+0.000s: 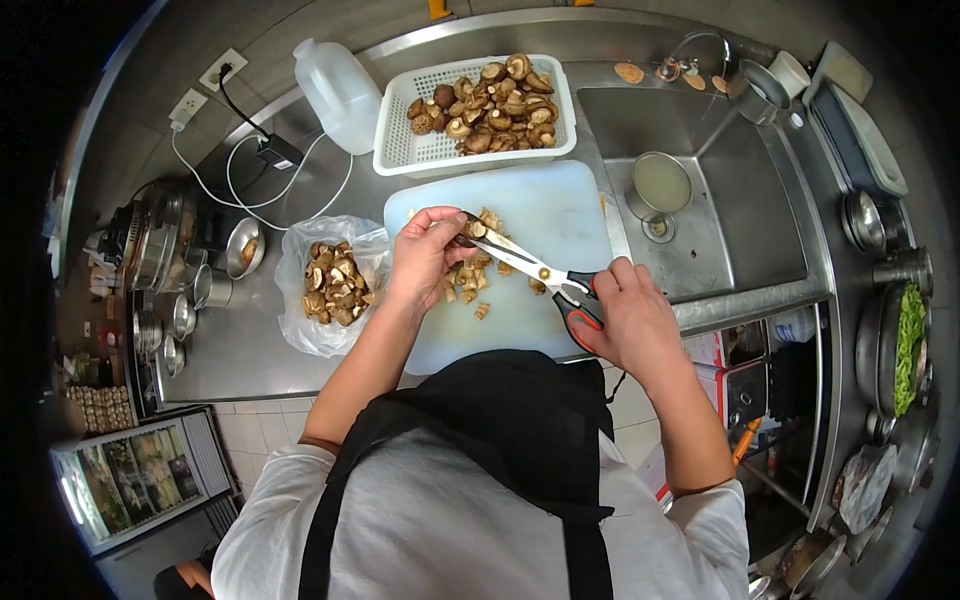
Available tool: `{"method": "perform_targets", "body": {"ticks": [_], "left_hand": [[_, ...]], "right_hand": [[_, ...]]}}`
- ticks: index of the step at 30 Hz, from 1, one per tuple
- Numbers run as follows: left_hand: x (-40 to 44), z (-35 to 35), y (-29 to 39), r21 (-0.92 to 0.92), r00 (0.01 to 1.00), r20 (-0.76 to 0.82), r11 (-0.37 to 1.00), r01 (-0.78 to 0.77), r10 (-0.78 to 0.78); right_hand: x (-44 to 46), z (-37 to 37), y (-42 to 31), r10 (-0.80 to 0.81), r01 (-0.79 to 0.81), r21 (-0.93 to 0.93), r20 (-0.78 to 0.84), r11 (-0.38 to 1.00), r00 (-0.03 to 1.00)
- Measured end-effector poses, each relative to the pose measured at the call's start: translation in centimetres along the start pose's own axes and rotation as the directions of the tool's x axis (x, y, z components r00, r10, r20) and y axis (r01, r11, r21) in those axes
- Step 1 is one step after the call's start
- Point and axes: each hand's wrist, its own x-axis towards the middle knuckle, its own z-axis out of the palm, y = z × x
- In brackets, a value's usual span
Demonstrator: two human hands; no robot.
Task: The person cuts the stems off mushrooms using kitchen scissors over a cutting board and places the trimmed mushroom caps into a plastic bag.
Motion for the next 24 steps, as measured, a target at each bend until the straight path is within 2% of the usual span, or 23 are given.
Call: {"method": "perform_targets", "body": {"ticks": [4,8,12,14,15,17,21,24], "left_hand": [[-0.1,-0.1,-0.1,0.060,1.000,0.009,0.998,-0.013,0.013],[-0.4,-0.1,0.3,0.072,1.000,0.023,0.997,-0.014,0.012],[-0.2,0.0,0.1,0.076,0.999,0.034,0.997,-0.015,0.012],[0.1,-0.2,-0.1,-0.047,0.997,0.022,0.996,0.080,-0.079],[0.2,-0.4,-0.2,-0.048,0.997,0.022,0.996,0.077,-0.076],[0.5,-1.0,-0.7,-0.229,0.977,0.057,0.950,0.214,-0.206],[1.1,-2.0,-1.7,-0.247,0.969,0.044,0.937,0.248,-0.245],[0.4,-1.3,-1.8,-0.160,0.972,0.000,0.960,0.232,-0.235]], "right_hand": [[0.1,-0.1,-0.1,0.006,-0.004,-0.115,0.018,0.993,1.000],[0.0,0.6,0.6,0.004,-0.005,-0.132,-0.009,0.991,1.000],[0.2,2.3,1.7,0.039,-0.040,-0.025,-0.037,0.999,0.999],[0.2,3.0,1.8,0.055,-0.054,0.039,-0.021,0.998,0.998],[0.0,3.4,1.8,0.056,-0.053,0.097,-0.023,0.994,0.998],[-0.4,3.6,1.5,0.053,-0.049,0.154,-0.024,0.987,0.998],[-0.8,3.5,1.1,0.034,-0.033,0.171,0.000,0.985,0.999],[-1.0,4.1,1.4,-0.005,0.013,0.152,-0.052,0.988,0.999]]}}
